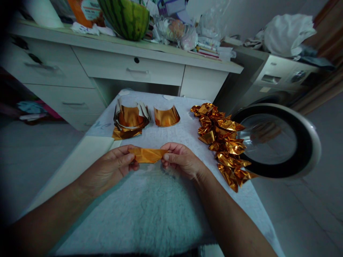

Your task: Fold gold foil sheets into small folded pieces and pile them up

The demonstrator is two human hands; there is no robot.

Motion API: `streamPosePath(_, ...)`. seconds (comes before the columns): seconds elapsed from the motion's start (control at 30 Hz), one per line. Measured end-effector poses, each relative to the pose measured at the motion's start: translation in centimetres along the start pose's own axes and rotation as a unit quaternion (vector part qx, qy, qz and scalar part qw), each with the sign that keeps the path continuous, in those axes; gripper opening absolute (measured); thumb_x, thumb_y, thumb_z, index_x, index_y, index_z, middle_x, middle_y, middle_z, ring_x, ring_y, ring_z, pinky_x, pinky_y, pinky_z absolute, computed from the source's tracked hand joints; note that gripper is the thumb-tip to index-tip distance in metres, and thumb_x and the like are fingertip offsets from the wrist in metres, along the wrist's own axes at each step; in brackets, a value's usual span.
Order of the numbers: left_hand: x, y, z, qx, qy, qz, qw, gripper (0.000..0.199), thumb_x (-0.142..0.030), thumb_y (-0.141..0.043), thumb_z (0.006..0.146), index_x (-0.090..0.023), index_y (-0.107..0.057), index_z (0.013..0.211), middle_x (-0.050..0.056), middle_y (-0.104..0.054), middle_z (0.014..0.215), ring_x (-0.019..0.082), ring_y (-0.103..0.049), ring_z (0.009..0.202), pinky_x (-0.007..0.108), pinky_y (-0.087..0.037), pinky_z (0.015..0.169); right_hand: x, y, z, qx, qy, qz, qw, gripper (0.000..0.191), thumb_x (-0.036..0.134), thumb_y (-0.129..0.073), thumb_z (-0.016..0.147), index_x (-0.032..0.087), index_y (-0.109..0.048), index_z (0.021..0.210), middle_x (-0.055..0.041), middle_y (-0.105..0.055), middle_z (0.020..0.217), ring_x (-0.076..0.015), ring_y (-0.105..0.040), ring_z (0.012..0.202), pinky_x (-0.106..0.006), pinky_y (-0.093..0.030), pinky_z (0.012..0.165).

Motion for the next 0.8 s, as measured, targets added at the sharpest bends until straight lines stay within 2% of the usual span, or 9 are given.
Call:
streamPosePath(0.2,-0.63,-0.1,-0.03,0.006,-0.016,0.012,1.0,0.022,-0.029,-0.084,0.069,-0.014,-0.071,0.081,0.0,-0.062,0.07,0.01,-0.055,0.062,0.021,-0.045,0.059,0.19,0.27,-0.01,-0.012,0.007,-0.012,1.0,0.028,0.032,-0.084,0.07,0.016,-0.066,0.085,0.0025,-0.064,0.065,-0.0075,-0.055,0.055,-0.021,-0.045,0.057)
streamPosePath(0.43,-0.43,0.25,0.05,-0.003,-0.013,0.04,0.999,0.02,-0.029,-0.081,0.071,-0.014,-0.07,0.077,0.0,-0.061,0.066,0.01,-0.053,0.062,0.02,-0.042,0.06,0.1,0.31,0.01,-0.009,0.004,-0.034,0.999,0.031,0.035,-0.086,0.068,0.016,-0.067,0.084,0.0029,-0.064,0.063,-0.0085,-0.055,0.056,-0.021,-0.044,0.057)
streamPosePath(0.63,-0.18,0.11,0.08,0.022,-0.005,0.078,0.997,0.027,-0.032,-0.085,0.067,-0.016,-0.073,0.086,0.002,-0.066,0.077,0.01,-0.054,0.065,0.021,-0.044,0.062,0.08,0.43,0.2,-0.015,0.008,-0.026,1.0,0.028,0.033,-0.085,0.07,0.016,-0.067,0.084,0.0029,-0.063,0.063,-0.0074,-0.055,0.054,-0.02,-0.044,0.056)
streamPosePath(0.8,-0.63,0.09,0.05,0.012,-0.021,0.078,0.997,0.022,-0.029,-0.084,0.067,-0.016,-0.073,0.081,0.001,-0.066,0.077,0.01,-0.054,0.066,0.022,-0.044,0.062,0.07,0.11,0.16,-0.001,0.008,-0.04,0.999,0.032,0.035,-0.086,0.068,0.015,-0.067,0.084,0.0027,-0.063,0.063,-0.0074,-0.055,0.054,-0.02,-0.043,0.056)
Point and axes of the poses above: each hand's wrist, its own z-axis towards the middle knuckle, its own y-axis out of the back of the hand, x = y × z, the point moved 10 cm from there along z, towards the middle knuckle
